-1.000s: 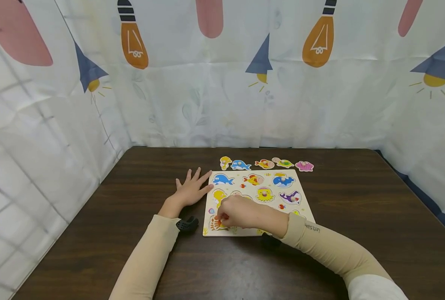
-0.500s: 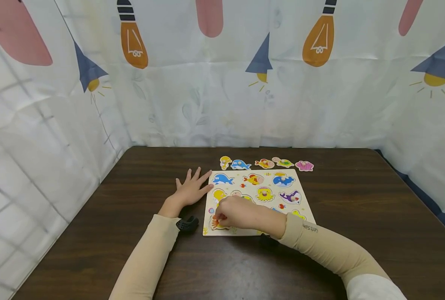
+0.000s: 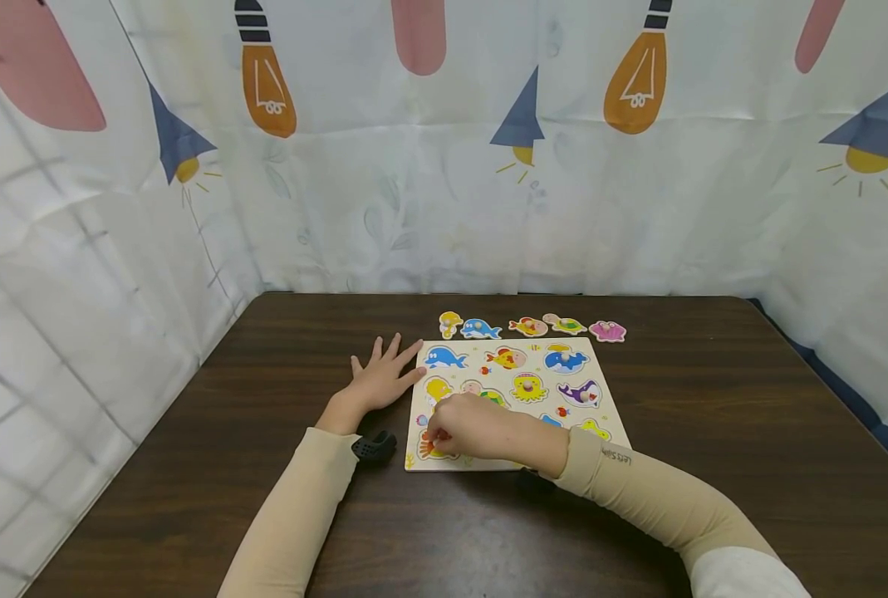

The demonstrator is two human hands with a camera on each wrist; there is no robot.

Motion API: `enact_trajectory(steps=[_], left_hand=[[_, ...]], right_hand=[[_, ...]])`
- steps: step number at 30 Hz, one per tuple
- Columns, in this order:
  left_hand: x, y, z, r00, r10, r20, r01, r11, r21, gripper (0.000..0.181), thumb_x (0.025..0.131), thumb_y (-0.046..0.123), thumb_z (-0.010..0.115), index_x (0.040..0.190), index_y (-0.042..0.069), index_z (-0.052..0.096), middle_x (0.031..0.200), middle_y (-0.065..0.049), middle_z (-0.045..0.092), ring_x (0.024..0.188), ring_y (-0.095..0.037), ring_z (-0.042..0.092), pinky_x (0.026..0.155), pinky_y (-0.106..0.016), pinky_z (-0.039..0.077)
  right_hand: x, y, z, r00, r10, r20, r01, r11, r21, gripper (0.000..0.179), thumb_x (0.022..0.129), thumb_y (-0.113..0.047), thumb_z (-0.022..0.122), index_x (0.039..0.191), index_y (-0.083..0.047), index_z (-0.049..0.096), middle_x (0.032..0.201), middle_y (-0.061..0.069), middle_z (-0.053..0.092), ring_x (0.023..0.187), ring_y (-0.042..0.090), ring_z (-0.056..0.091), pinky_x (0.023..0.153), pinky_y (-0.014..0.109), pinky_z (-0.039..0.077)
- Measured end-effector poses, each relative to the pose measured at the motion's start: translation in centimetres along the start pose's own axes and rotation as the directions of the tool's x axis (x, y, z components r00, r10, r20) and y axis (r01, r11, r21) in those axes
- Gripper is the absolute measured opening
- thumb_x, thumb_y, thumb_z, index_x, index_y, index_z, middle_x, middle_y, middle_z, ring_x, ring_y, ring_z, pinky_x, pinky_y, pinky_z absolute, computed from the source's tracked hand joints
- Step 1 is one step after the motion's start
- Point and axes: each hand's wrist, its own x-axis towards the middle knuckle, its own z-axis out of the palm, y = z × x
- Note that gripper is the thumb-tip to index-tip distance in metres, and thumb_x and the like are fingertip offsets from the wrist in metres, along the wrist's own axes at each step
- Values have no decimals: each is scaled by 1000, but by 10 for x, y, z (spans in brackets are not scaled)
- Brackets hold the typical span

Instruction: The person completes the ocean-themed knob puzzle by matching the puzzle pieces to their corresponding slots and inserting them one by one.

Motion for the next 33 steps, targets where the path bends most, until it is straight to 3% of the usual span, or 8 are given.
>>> enact_trajectory(steps=[19,26,33], left_hand=[[-2,0,0,1000,-7,-7,7,1000,-2,69,107,53,43,165,22,25,169,-23,8,152,-51,-3,107,-82,-5],[-3,0,1,1000,-16,-5,16,1000,0,69,107,53,43,166,22,24,169,-22,8,152,-51,-4,107,-81,-5],[-1,-1,2,1000,-3,-6,3,1000,-3,69,107,54,43,166,23,24,170,-21,6,152,-50,-5,108,-81,-5]], right_hand=[[-11,8,-11,1000,11,-2,-10,996,85,16,92,-17,80,107,-11,82,86,-6,73,74,4,58,70,18,49],[-23,24,-26,994,1,-109,12,993,114,15,92,-11,79,106,-8,80,90,-3,72,70,5,57,67,20,51],[-46,49,-42,966,36,-257,4,988,153,15,91,-9,79,106,-9,80,93,-5,71,67,5,54,63,23,51]])
